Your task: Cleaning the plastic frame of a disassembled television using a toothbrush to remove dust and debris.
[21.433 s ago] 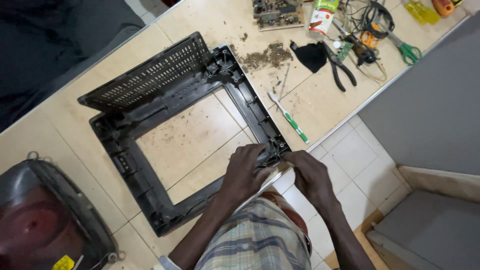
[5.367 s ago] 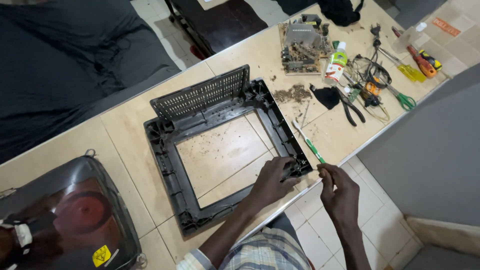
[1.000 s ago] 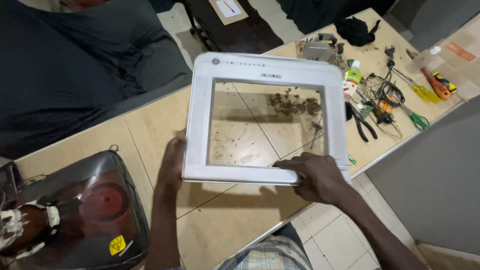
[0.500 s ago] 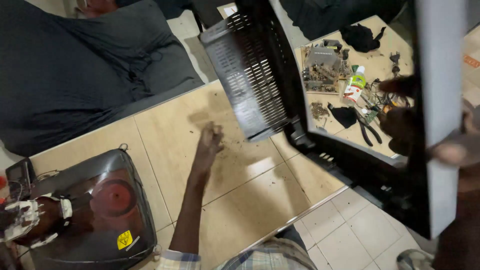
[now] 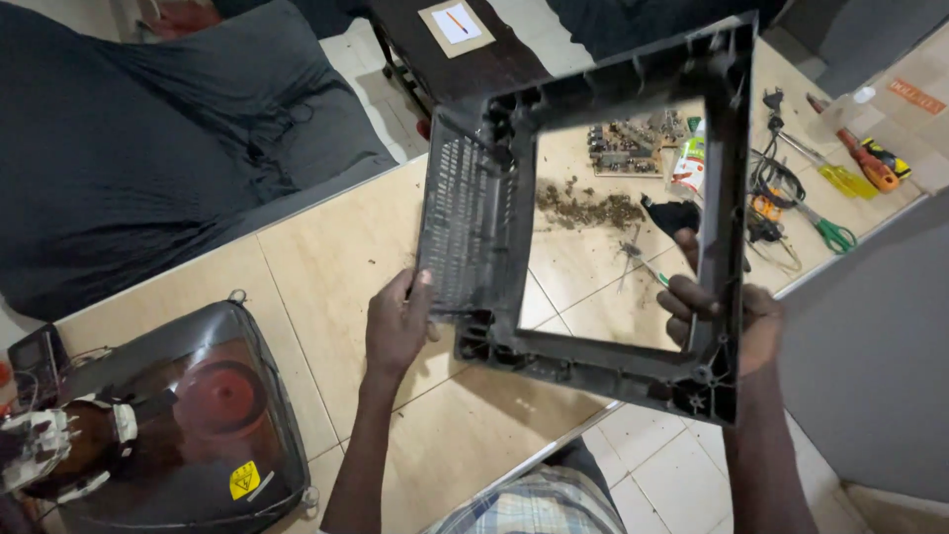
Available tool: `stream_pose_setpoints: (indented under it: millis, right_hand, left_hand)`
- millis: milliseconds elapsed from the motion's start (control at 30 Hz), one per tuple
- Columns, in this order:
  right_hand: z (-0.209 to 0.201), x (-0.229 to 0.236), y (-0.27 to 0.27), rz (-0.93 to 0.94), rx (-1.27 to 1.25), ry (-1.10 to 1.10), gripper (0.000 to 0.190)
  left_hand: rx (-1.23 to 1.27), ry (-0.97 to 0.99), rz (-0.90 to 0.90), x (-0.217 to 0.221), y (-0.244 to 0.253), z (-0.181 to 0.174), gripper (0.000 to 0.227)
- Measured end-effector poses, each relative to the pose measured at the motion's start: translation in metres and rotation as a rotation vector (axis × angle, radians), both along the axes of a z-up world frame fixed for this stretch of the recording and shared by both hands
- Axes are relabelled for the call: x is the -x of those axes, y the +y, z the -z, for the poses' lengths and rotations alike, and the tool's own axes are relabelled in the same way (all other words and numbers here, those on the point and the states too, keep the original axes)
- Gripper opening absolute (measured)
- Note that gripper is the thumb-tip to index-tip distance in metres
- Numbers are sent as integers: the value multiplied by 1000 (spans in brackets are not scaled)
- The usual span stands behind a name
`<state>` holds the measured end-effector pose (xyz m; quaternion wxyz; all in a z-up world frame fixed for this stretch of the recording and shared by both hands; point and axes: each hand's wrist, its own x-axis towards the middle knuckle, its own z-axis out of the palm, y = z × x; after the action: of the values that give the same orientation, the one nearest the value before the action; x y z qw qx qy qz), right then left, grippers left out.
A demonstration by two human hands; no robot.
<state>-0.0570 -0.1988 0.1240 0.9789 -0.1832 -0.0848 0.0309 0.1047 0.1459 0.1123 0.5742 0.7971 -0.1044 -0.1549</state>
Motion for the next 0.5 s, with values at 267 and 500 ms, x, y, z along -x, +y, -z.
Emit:
stream_pose_setpoints:
  millis: [267,500]
  right_hand:
    - [64,4,5,422,200,650,46]
    - [68,14,20,386,1047,802,59]
  left_hand:
    - [-334,-387,-78,10,24,39,45]
    - [-559,-449,-179,19,36,46,36]
